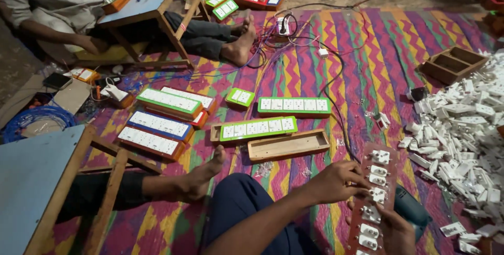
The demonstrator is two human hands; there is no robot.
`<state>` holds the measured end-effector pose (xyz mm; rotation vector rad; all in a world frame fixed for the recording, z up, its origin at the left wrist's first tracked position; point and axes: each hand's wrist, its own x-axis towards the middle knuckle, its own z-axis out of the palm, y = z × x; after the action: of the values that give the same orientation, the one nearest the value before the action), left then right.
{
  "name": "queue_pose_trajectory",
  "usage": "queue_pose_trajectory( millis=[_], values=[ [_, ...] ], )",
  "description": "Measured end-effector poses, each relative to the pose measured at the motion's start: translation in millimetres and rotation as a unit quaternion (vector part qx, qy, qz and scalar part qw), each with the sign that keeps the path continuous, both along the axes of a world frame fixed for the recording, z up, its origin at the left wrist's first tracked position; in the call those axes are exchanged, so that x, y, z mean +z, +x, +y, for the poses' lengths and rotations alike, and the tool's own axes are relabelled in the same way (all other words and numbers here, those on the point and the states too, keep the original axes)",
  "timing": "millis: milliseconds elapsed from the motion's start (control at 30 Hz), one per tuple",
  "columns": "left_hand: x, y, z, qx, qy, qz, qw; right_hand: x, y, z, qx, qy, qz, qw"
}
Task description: The person assembles a multi-socket power strip by inserting white socket modules into a wooden housing, then uses a power drill to secure them with screws. They later switch to a green plastic housing, insert sockets, and use a screwdriver to tighten screws on the side.
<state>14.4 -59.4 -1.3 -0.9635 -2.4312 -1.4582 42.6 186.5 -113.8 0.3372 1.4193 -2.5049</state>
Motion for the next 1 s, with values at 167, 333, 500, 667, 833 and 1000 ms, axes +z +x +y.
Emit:
queue_pose_trajectory(
  millis=[167,333,500,667,833,1000],
  values=[
    [2,-4,1,0.0,-0.053,0.23,0.972,22,20,-4,0.031,-0.087,-0.018,0.996],
    [6,-7,5,-0.048,0.068,-0.015,0.996,76,28,-18,0.112,-0.158,-0.089,0.977],
    [12,-10,6,-0.019,0.063,0.006,0.998,118,25,-31,0.114,-0.145,-0.043,0.982],
    [17,-10,7,-0.044,0.062,0.011,0.997,121,24,-32,0.106,-0.125,-0.025,0.986],
    [22,-8,7,-0.011,0.019,-0.031,0.999,116,26,-31,0.115,-0.133,-0.035,0.984],
    [28,-6,2,-0.035,0.027,0.089,0.995,119,27,-32,0.11,-0.084,-0.05,0.989]
  ],
)
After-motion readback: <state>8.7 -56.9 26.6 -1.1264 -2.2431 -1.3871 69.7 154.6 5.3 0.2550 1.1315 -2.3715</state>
